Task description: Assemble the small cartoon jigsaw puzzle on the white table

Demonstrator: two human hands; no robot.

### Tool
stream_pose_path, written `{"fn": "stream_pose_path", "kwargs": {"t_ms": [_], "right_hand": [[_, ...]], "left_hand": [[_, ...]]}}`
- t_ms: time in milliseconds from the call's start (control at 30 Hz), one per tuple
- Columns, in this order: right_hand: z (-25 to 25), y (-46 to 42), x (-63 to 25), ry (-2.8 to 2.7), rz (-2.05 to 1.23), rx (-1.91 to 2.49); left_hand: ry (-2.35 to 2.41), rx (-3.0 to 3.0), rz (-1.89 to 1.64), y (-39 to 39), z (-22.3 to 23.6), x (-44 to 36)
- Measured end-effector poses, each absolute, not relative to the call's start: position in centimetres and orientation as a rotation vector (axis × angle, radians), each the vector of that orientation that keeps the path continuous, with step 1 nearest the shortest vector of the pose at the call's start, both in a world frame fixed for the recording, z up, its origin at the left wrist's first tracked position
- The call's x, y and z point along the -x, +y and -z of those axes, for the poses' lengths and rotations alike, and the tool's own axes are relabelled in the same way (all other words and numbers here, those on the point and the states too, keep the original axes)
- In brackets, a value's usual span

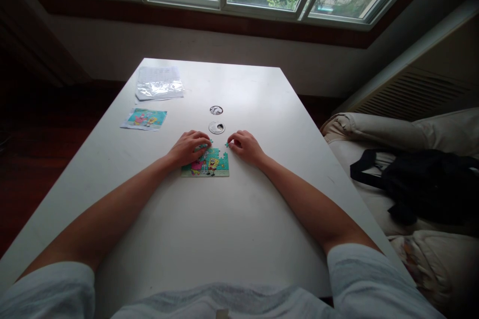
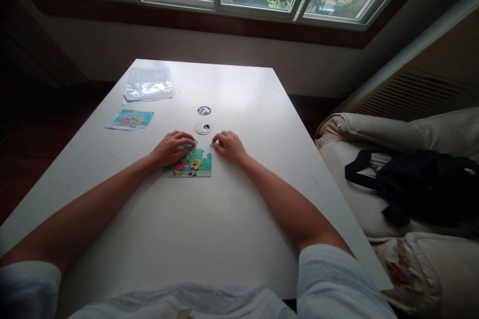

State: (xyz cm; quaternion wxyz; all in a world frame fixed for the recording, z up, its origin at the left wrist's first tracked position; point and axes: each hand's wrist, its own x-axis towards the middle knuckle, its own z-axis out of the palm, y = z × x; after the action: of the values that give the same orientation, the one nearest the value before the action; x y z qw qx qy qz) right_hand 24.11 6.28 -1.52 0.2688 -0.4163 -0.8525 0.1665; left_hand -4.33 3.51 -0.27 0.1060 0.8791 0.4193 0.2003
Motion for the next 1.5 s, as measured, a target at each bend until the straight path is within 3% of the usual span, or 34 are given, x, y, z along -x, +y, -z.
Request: {"fn": "stream_pose_path", "kwargs": {"t_ms": [1500], "right_hand": [[1.36,6.1,-23.99,-2.304,-0.449,1.138]], "left_hand": [[1.241,-2.558,-0.573,3.28,-0.09,4.29]]}}
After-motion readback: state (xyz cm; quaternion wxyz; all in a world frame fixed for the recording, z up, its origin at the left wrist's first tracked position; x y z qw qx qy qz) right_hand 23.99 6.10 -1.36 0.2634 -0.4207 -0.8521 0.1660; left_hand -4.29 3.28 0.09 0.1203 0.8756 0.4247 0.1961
